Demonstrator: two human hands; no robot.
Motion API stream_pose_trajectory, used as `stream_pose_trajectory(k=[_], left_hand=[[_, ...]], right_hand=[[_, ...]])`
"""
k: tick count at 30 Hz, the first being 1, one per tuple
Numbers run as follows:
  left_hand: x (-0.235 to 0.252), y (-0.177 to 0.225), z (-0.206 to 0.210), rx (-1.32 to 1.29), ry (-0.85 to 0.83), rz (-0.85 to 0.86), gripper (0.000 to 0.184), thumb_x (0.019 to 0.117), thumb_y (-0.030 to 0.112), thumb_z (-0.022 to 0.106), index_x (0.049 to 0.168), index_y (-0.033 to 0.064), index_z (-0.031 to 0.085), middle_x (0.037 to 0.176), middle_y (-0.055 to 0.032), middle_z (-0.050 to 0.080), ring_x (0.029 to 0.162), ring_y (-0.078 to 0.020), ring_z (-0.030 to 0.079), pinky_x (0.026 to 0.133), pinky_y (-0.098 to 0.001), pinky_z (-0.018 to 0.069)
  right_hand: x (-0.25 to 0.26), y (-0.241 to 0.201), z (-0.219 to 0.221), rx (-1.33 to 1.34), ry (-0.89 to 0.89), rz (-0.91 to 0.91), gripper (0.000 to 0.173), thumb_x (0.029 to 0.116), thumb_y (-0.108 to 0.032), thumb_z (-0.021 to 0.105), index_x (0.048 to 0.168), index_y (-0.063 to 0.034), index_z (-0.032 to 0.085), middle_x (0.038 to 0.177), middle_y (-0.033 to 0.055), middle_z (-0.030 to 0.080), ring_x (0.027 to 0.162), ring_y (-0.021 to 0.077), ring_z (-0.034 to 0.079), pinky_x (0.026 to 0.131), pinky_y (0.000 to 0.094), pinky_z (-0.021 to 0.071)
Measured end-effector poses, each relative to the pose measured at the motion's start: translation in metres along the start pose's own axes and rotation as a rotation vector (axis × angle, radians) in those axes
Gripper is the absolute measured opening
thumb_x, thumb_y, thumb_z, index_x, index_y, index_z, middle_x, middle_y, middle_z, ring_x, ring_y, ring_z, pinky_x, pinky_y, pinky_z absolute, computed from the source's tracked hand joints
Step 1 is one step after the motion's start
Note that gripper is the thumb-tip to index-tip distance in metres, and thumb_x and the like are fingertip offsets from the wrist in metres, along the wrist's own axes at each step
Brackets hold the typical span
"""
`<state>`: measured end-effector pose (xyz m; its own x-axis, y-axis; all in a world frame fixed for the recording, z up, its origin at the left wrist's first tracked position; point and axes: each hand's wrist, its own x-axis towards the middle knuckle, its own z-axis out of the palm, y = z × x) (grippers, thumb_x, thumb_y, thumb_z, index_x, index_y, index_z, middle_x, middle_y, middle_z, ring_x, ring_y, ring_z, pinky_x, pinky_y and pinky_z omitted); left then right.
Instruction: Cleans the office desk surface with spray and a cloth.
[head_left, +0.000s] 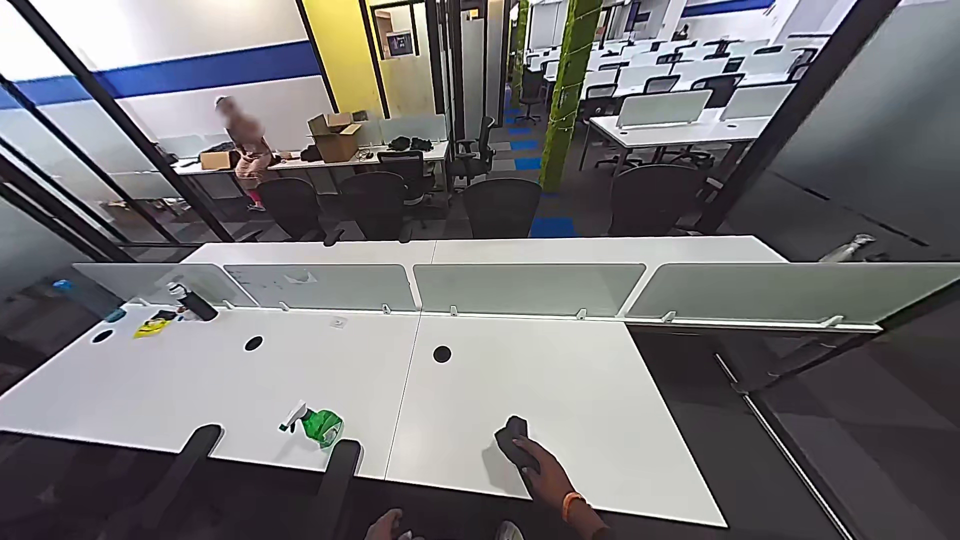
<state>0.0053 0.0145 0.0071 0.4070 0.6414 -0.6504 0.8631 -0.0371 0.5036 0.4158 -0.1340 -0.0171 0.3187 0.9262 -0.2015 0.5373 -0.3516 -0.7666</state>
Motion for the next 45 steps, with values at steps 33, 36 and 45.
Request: stream_pose_trajectory(k=[33,36,45], left_hand=[[-0.015,-0.026,-0.141,-0.371,0.08,0.53,0.025,0.0918,0.012,0.068,0.115,0.0053,0.069,0.095,-0.0087,0.073,0.083,-0.0165,0.069,0.08,-0.0394,0.0586],[-0.018,-0.027,-0.146,-0.298,0.066,0.584,0.03,0.0913,0.013,0.069,0.121,0.0099,0.07,0.103,-0.0067,0.075,0.091,-0.0163,0.072,0.086,-0.0421,0.0596],[-0.019,-0.036,-0.15,-0.103,0.049,0.67,0.026,0.0905,0.02,0.071,0.113,0.0081,0.074,0.101,-0.0103,0.075,0.095,-0.0228,0.071,0.092,-0.0473,0.0568]], right_hand=[[-0.013,-0.278,0.195,0.018,0.082,-0.439,0.041,0.0924,-0.021,0.074,0.131,-0.0095,0.068,0.132,0.0091,0.069,0.127,0.0212,0.062,0.112,0.0402,0.0489],[-0.006,-0.285,0.196,0.065,0.132,-0.361,0.069,0.0865,-0.026,0.081,0.147,-0.0068,0.053,0.15,0.0142,0.055,0.142,0.0241,0.05,0.119,0.0408,0.042],[0.008,-0.294,0.202,0.065,0.039,-0.301,0.026,0.0904,-0.017,0.071,0.115,-0.0088,0.074,0.12,0.0073,0.073,0.118,0.022,0.066,0.109,0.0434,0.0485]])
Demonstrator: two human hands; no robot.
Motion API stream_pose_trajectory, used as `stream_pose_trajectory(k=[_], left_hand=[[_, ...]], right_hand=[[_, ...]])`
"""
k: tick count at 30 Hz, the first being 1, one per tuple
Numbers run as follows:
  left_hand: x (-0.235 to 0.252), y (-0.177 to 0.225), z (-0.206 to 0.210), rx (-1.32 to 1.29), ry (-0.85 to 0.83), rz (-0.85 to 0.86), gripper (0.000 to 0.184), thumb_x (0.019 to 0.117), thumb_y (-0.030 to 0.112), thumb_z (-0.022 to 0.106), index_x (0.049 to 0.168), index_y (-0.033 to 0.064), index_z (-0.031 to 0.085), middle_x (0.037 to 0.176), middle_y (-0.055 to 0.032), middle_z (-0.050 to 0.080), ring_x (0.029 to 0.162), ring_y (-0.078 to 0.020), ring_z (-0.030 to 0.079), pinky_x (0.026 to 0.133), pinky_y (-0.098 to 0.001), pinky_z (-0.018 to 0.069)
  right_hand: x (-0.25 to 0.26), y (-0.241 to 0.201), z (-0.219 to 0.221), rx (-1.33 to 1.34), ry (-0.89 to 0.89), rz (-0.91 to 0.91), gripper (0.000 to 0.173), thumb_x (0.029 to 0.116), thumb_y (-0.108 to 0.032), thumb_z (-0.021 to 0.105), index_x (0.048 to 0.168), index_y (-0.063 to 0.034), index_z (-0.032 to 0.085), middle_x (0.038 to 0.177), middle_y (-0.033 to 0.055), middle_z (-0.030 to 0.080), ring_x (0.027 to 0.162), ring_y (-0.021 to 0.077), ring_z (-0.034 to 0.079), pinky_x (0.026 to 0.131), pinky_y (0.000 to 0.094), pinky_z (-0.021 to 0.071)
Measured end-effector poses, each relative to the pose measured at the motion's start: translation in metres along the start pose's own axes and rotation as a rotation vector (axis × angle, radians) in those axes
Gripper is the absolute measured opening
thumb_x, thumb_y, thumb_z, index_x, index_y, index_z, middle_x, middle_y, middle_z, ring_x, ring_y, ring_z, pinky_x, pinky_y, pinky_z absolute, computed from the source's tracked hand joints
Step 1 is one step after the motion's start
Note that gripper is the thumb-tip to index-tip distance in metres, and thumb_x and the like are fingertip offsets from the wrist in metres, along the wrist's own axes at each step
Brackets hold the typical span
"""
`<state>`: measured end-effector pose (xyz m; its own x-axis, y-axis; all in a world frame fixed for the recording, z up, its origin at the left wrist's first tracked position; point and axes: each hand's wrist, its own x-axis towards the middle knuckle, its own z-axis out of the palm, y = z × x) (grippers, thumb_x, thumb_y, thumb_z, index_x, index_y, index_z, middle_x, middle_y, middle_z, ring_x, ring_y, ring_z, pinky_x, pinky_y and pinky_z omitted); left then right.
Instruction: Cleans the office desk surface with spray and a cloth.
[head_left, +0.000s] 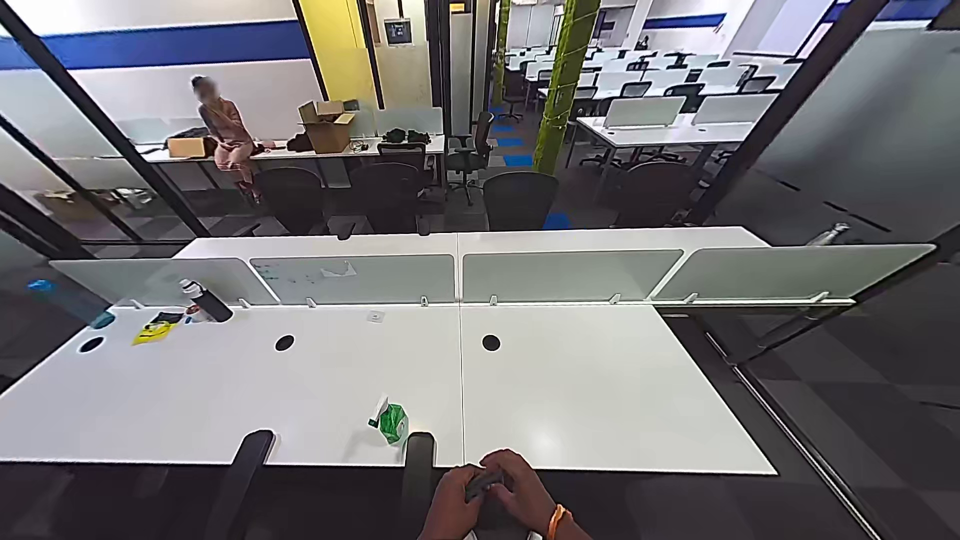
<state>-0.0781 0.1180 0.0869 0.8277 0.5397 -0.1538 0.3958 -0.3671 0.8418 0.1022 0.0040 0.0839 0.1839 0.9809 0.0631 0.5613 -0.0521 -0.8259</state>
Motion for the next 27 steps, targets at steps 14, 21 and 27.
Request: stream_pose_trajectory(k=[14,21,27], left_hand=[[-0.005,-0.03,-0.014,0.323,0.036,-0.014,0.034,0.0824,0.04,0.077,0.107,0.0162,0.078,0.146,-0.0068,0.059,0.138,-0.0314,0.05,0.11,-0.0631,0.0371],[-0.011,-0.025,-0.016,0.229,-0.044,-0.079,0.031,0.0905,0.029,0.071,0.114,0.009,0.073,0.117,-0.0099,0.073,0.115,-0.0276,0.065,0.106,-0.057,0.0439],[-0.016,-0.016,-0.015,0.13,-0.076,-0.118,0.028,0.0932,0.028,0.068,0.109,0.0052,0.073,0.092,-0.0144,0.074,0.086,-0.0288,0.072,0.083,-0.0532,0.0572]], right_hand=[[-0.009,-0.001,-0.005,-0.06,0.051,-0.006,0.02,0.0937,-0.013,0.067,0.111,-0.0107,0.076,0.108,0.0068,0.076,0.109,0.0232,0.07,0.105,0.0473,0.0505],[-0.013,-0.003,-0.011,-0.023,0.074,0.031,0.023,0.0975,-0.015,0.065,0.117,-0.0087,0.075,0.116,0.0087,0.075,0.115,0.0236,0.069,0.108,0.0453,0.0505],[-0.011,0.01,-0.009,-0.059,0.109,0.159,0.023,0.0969,-0.018,0.063,0.116,-0.0092,0.074,0.12,0.0089,0.072,0.119,0.0248,0.065,0.108,0.0465,0.0488]])
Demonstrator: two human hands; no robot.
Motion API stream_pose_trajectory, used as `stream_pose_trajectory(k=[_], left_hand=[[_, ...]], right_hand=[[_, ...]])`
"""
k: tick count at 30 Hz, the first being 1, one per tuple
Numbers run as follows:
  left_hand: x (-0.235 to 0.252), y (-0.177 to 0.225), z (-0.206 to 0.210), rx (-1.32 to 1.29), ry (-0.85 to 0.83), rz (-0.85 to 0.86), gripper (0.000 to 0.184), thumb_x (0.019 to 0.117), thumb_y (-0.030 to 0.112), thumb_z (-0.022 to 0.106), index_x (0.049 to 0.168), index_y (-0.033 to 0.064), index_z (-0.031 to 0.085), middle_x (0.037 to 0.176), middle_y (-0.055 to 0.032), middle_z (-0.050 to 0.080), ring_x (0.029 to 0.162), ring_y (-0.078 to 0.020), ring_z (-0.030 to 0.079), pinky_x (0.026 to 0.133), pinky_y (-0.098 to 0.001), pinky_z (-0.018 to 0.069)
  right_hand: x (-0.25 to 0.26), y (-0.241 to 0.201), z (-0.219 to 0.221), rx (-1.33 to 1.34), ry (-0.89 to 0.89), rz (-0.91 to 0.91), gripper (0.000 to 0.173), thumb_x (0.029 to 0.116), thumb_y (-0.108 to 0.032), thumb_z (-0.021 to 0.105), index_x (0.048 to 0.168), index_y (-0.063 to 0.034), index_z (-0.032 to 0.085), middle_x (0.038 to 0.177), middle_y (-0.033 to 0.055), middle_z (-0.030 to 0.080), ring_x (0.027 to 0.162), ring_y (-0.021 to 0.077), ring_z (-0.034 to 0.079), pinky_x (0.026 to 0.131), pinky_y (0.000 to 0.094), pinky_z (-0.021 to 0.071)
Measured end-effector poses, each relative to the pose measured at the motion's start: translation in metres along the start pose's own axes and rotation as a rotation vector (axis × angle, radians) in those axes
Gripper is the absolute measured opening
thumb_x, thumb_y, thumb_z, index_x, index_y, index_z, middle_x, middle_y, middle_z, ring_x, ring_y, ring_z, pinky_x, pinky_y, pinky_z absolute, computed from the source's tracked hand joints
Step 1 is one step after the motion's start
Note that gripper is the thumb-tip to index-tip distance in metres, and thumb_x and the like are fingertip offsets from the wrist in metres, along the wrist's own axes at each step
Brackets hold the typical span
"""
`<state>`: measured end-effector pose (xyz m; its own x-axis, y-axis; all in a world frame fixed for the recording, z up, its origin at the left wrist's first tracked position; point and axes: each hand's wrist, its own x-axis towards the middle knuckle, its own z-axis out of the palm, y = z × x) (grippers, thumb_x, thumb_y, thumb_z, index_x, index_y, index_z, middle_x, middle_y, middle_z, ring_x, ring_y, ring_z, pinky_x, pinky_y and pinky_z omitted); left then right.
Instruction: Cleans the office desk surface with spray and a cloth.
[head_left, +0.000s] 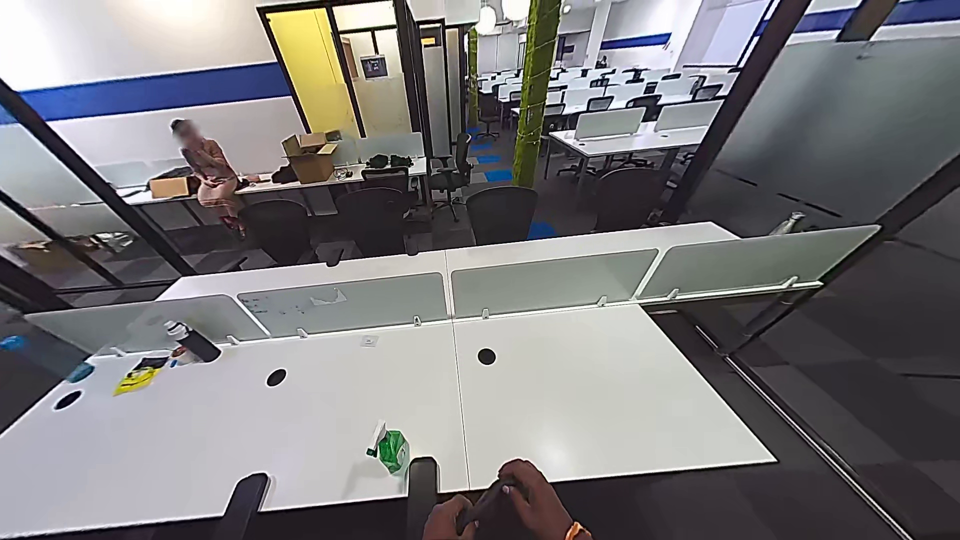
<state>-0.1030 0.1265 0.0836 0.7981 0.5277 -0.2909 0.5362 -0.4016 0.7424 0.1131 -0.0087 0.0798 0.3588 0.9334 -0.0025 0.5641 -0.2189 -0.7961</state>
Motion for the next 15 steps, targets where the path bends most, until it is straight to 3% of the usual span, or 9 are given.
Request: stream_pose_trajectory(k=[3,5,7,11,15], left_hand=[[-0.003,0.006,0.003,-0.002,0.04,0.004,0.03,0.0931,0.028,0.068,0.11,0.0038,0.073,0.092,-0.0148,0.075,0.086,-0.0285,0.073,0.083,-0.0521,0.0576],[-0.003,0.006,0.006,-0.003,0.083,-0.008,0.032,0.0934,0.029,0.067,0.111,0.0028,0.073,0.092,-0.0151,0.075,0.085,-0.0283,0.073,0.083,-0.0516,0.058],[-0.002,0.009,0.008,-0.023,0.142,-0.054,0.033,0.093,0.03,0.067,0.11,0.0015,0.073,0.09,-0.0158,0.074,0.082,-0.0283,0.072,0.08,-0.0507,0.0582],[0.0,0.025,0.01,-0.164,0.243,-0.189,0.031,0.0928,0.025,0.071,0.108,-0.0018,0.071,0.088,-0.0158,0.072,0.079,-0.0266,0.07,0.079,-0.0472,0.0575],[0.006,0.032,0.025,-0.362,0.317,-0.234,0.029,0.0911,0.02,0.073,0.106,-0.0045,0.068,0.082,-0.0134,0.07,0.075,-0.0223,0.067,0.074,-0.0435,0.0571]], right_hand=[[-0.001,-0.001,0.003,0.025,0.013,0.085,0.037,0.0916,-0.016,0.069,0.128,-0.0075,0.069,0.136,0.0134,0.064,0.13,0.0306,0.058,0.113,0.0473,0.0445],[-0.004,-0.007,0.006,0.031,-0.006,0.17,0.06,0.0895,-0.02,0.073,0.145,-0.0083,0.055,0.148,0.016,0.055,0.136,0.0328,0.053,0.116,0.0471,0.0428],[-0.01,-0.013,0.013,0.066,-0.03,0.22,0.071,0.0902,-0.025,0.075,0.151,-0.0065,0.045,0.147,0.0183,0.054,0.13,0.0321,0.059,0.111,0.0455,0.0486],[-0.02,-0.027,0.028,0.141,-0.188,0.237,0.06,0.0922,-0.033,0.076,0.137,-0.0018,0.051,0.125,0.0182,0.066,0.104,0.0284,0.07,0.094,0.0461,0.0575],[-0.024,-0.035,0.037,0.123,-0.274,0.173,0.059,0.0878,-0.032,0.08,0.132,-0.0007,0.056,0.125,0.0197,0.064,0.11,0.0297,0.068,0.099,0.0459,0.056]])
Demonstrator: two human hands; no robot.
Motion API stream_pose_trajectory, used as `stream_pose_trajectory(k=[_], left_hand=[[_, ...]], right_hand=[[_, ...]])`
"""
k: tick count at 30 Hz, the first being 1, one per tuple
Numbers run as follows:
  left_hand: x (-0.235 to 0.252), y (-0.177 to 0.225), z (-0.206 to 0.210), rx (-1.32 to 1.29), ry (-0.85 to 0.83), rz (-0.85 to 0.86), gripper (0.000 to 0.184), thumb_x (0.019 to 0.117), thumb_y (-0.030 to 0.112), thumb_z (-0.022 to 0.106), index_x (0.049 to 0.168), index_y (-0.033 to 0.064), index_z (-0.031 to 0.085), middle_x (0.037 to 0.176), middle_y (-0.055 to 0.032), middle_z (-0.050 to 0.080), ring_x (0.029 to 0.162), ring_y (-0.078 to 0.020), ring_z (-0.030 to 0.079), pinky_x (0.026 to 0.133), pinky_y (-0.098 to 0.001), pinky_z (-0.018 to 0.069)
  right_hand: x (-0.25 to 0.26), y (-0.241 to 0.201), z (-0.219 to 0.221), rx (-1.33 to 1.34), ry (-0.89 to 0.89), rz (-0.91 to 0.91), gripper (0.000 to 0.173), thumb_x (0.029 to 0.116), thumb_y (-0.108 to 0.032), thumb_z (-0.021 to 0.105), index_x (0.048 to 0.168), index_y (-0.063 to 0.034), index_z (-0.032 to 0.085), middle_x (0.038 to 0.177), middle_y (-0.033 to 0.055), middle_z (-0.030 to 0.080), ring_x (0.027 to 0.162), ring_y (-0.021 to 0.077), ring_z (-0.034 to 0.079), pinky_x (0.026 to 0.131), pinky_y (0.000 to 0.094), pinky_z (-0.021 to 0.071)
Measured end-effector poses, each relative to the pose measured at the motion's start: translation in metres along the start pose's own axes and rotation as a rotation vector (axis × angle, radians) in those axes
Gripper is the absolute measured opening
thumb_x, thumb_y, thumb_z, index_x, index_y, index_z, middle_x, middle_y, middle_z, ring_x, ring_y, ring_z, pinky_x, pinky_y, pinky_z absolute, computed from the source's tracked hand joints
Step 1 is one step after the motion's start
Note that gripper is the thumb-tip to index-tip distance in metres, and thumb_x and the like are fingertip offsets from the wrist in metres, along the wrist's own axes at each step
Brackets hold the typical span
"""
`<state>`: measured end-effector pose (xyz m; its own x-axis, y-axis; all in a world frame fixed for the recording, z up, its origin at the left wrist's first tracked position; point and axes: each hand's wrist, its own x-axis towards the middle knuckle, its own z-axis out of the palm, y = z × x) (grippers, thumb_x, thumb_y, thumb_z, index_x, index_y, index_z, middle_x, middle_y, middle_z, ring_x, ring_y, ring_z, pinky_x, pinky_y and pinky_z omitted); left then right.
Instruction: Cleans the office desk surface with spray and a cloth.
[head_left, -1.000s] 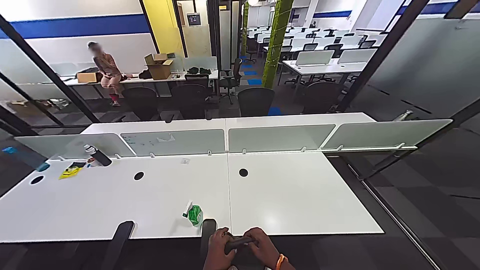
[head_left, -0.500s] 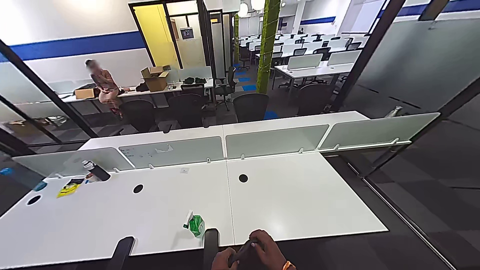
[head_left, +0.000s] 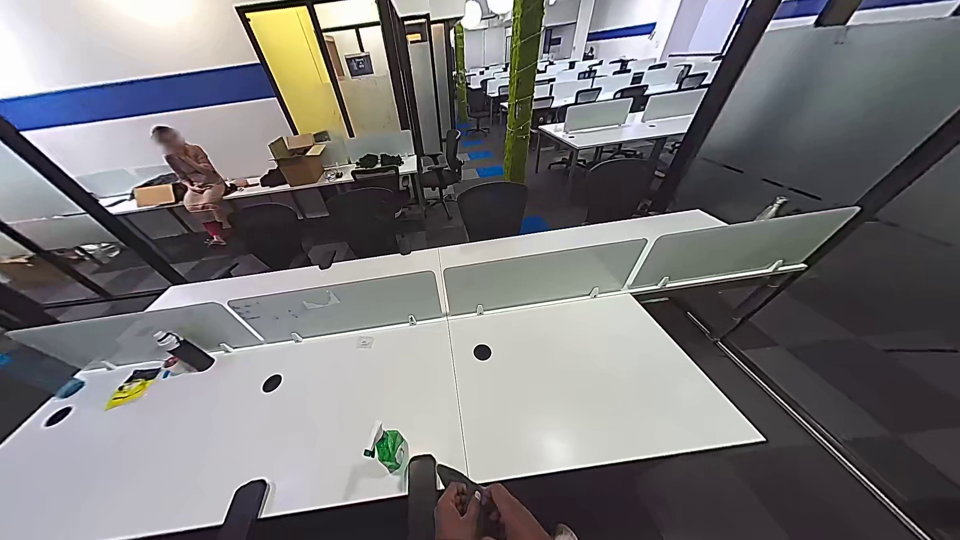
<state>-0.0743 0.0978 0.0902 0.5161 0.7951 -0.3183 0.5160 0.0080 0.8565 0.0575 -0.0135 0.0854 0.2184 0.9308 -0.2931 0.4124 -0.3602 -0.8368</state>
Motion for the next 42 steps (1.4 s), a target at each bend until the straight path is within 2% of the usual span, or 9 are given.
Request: stream_pose_trajectory(k=[5,10,14,20,23,29,34,37,42], left_hand=[[-0.004,0.008,0.007,-0.176,-0.023,-0.041,0.033,0.0925,0.008,0.071,0.12,-0.0088,0.064,0.102,-0.0196,0.074,0.092,-0.0237,0.072,0.088,-0.0422,0.0593],[-0.003,0.009,0.007,-0.294,-0.098,-0.062,0.04,0.0918,-0.001,0.066,0.131,-0.0087,0.06,0.118,-0.0215,0.071,0.105,-0.0243,0.071,0.094,-0.041,0.0585],[-0.007,0.017,0.005,-0.433,-0.155,-0.132,0.05,0.0937,-0.008,0.056,0.143,-0.0105,0.048,0.131,-0.0244,0.066,0.113,-0.027,0.068,0.092,-0.0431,0.058],[-0.006,0.011,0.01,-0.458,-0.097,-0.136,0.055,0.0899,-0.004,0.068,0.141,-0.0124,0.048,0.124,-0.0264,0.068,0.108,-0.0285,0.071,0.092,-0.0432,0.0592],[-0.006,0.008,0.012,-0.438,-0.072,-0.144,0.058,0.088,-0.003,0.071,0.14,-0.0125,0.049,0.122,-0.0274,0.068,0.106,-0.03,0.071,0.091,-0.044,0.0596],[-0.008,0.007,0.012,-0.423,-0.053,-0.114,0.052,0.0846,-0.009,0.069,0.134,-0.0131,0.054,0.117,-0.0257,0.071,0.103,-0.028,0.072,0.091,-0.0427,0.0599],[-0.008,0.006,0.012,-0.42,-0.033,-0.116,0.049,0.0833,-0.011,0.07,0.131,-0.0132,0.057,0.112,-0.0232,0.073,0.098,-0.0256,0.073,0.088,-0.0412,0.0609],[-0.007,0.002,0.013,-0.398,-0.038,-0.132,0.052,0.0826,-0.012,0.07,0.133,-0.0138,0.055,0.114,-0.0246,0.072,0.099,-0.0267,0.073,0.087,-0.0419,0.061],[-0.008,0.001,0.013,-0.345,-0.073,-0.147,0.057,0.0815,-0.012,0.07,0.136,-0.0129,0.053,0.12,-0.0267,0.069,0.105,-0.0297,0.071,0.091,-0.044,0.0595]], right_hand=[[0.0,0.002,-0.001,-0.15,0.075,0.004,0.068,0.0814,-0.039,0.084,0.135,-0.0049,0.059,0.137,0.0179,0.059,0.127,0.0301,0.06,0.108,0.0458,0.0509],[-0.001,-0.003,-0.002,-0.195,0.102,0.006,0.079,0.0753,-0.037,0.089,0.14,-0.0053,0.056,0.139,0.0196,0.056,0.126,0.0326,0.06,0.103,0.0475,0.0543],[0.0,-0.004,-0.008,-0.165,0.092,0.014,0.077,0.0766,-0.027,0.086,0.144,-0.0061,0.054,0.142,0.0198,0.055,0.123,0.0323,0.062,0.104,0.0465,0.0536],[0.0,0.003,-0.007,-0.112,0.125,-0.101,0.052,0.0928,-0.025,0.073,0.139,-0.0058,0.061,0.136,0.0197,0.062,0.125,0.0298,0.062,0.108,0.0435,0.0508],[0.0,0.004,-0.008,-0.108,0.094,-0.118,0.045,0.0964,-0.019,0.067,0.139,-0.0068,0.062,0.136,0.0201,0.062,0.124,0.0303,0.063,0.108,0.0445,0.0512],[0.0,0.006,-0.008,-0.081,0.034,-0.184,0.041,0.0985,-0.014,0.062,0.139,-0.0068,0.063,0.135,0.0222,0.059,0.121,0.0303,0.063,0.105,0.0427,0.0528],[0.002,0.009,-0.008,-0.121,0.015,-0.125,0.041,0.0985,-0.017,0.061,0.139,-0.0179,0.066,0.122,0.0234,0.06,0.115,0.035,0.06,0.102,0.0476,0.0515],[0.002,0.01,-0.009,-0.102,-0.042,-0.113,0.043,0.1007,-0.013,0.056,0.143,-0.0165,0.063,0.116,0.0226,0.063,0.108,0.0338,0.062,0.101,0.047,0.0511],[0.0,0.009,-0.012,-0.082,0.073,-0.122,0.038,0.1003,-0.011,0.058,0.138,-0.01,0.065,0.129,0.0181,0.068,0.123,0.0288,0.065,0.112,0.043,0.0479]])
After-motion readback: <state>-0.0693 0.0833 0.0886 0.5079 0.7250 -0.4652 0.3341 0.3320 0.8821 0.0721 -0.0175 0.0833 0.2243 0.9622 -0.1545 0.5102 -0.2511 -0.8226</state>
